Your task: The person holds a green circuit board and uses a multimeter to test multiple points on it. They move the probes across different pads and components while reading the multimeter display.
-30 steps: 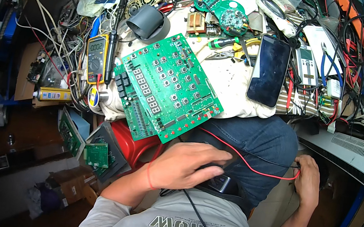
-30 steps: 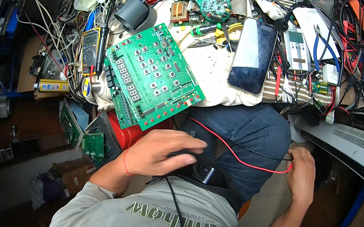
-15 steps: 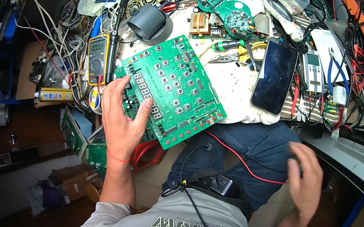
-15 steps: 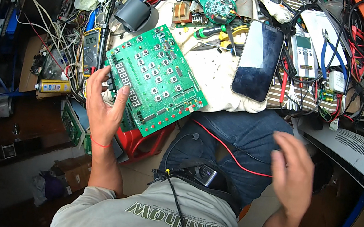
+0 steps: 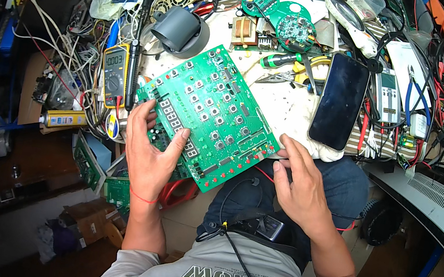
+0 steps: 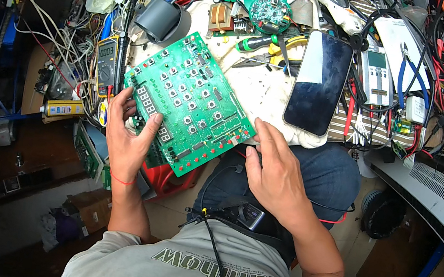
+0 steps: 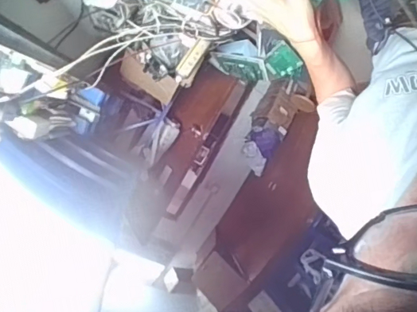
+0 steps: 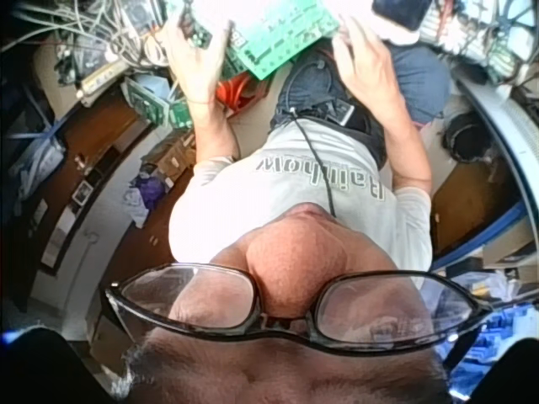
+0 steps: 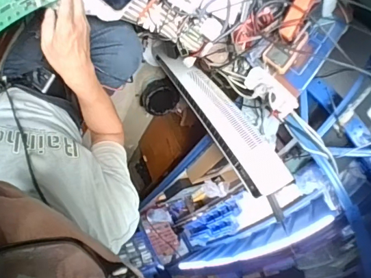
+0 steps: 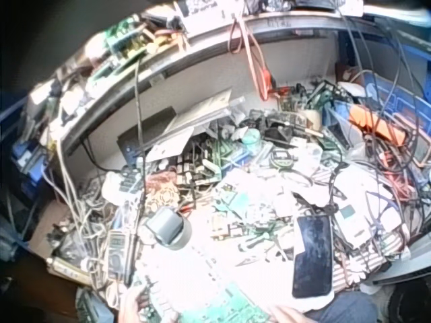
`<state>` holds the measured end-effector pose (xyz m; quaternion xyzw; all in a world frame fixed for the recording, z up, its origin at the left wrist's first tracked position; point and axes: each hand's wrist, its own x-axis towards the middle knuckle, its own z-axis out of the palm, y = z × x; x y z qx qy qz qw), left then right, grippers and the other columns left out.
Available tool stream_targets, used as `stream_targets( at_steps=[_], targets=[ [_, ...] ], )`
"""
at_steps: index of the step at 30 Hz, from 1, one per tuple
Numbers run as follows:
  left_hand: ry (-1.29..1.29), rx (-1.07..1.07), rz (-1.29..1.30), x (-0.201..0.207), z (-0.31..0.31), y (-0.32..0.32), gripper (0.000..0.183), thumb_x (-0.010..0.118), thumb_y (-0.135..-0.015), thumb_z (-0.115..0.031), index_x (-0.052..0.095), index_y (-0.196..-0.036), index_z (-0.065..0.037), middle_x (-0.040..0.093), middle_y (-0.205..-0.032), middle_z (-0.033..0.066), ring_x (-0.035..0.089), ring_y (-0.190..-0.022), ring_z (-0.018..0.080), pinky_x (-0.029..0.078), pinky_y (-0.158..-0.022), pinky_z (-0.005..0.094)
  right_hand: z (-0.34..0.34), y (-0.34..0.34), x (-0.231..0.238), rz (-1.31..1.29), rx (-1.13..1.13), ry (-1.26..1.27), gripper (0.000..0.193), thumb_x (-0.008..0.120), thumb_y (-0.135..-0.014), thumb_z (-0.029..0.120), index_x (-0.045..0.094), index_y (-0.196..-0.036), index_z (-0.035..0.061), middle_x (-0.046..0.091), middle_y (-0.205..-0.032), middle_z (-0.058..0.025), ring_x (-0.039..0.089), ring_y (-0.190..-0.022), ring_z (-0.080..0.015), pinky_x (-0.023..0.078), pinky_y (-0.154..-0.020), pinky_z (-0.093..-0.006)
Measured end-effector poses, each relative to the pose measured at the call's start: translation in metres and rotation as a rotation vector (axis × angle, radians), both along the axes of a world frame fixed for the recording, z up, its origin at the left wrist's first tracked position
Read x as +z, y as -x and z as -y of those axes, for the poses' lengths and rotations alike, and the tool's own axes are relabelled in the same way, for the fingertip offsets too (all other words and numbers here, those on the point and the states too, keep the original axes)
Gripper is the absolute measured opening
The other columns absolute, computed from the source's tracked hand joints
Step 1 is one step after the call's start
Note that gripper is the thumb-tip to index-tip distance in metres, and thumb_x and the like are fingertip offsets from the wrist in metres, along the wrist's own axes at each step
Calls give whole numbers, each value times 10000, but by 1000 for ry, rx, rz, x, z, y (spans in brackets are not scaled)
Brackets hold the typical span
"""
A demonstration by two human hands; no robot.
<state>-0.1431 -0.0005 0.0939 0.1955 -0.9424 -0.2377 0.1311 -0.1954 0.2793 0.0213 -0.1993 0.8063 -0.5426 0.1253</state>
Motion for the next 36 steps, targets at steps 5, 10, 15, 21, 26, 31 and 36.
stream_targets(
  at_steps=[5, 10, 15, 21, 26, 31, 36],
  targets=[
    [-14, 0, -7, 0, 4, 3, 796, 917, -820, -169, 529, -1493, 6, 577, -1396, 174, 627, -1188, 297, 521, -1030, 408, 7, 0, -7, 223, -47, 196, 481, 682, -1022, 63, 560, -1468, -69, 639, -1388, -242, 734, -1122, -291, 608, -940, -392],
    [-159, 36, 13, 3, 16, 8, 755, 894, -830, -119, 542, -1483, 17, 586, -1388, 160, 625, -1200, 270, 518, -1044, 399, 13, -2, -18, 517, -85, 453, 433, 643, -1047, -1, 566, -1465, -80, 650, -1379, -192, 701, -1168, -219, 589, -1003, -339],
    [-319, 73, 14, 4, 24, 10, 727, 862, -841, -63, 542, -1490, 11, 582, -1397, 137, 607, -1228, 236, 502, -1065, 374, 17, -10, -24, 604, -41, 604, 456, 626, -1029, -101, 554, -1478, -73, 639, -1353, -151, 671, -1205, -200, 564, -1043, -323],
    [-450, 82, -12, 6, 25, 6, 713, 842, -851, -27, 542, -1497, -7, 572, -1426, 110, 589, -1230, 208, 485, -1074, 364, 22, -19, -25, 543, -17, 509, 427, 662, -1001, -115, 589, -1420, -79, 631, -1329, -142, 678, -1171, -192, 579, -998, -310],
    [-502, 91, -37, 7, 25, 4, 714, 839, -856, -15, 537, -1503, -9, 565, -1455, 110, 591, -1222, 201, 485, -1073, 357, 24, -25, -30, 482, 10, 515, 427, 660, -1003, -112, 583, -1421, -74, 615, -1343, -156, 681, -1171, -203, 582, -1000, -321],
    [-522, 93, -38, 7, 27, 3, 720, 847, -855, -15, 534, -1503, 7, 550, -1503, 117, 590, -1228, 192, 488, -1073, 348, 26, -27, -34, 444, 30, 489, 433, 661, -1000, -114, 580, -1422, -68, 612, -1330, -161, 686, -1169, -211, 585, -1001, -332],
    [-518, 82, -48, 5, 28, 2, 724, 854, -850, -16, 533, -1499, 17, 540, -1531, 122, 595, -1226, 191, 488, -1077, 343, 27, -27, -35, 420, 43, 482, 445, 667, -994, -117, 584, -1426, -55, 613, -1326, -160, 689, -1163, -213, 590, -998, -334]
  ],
)
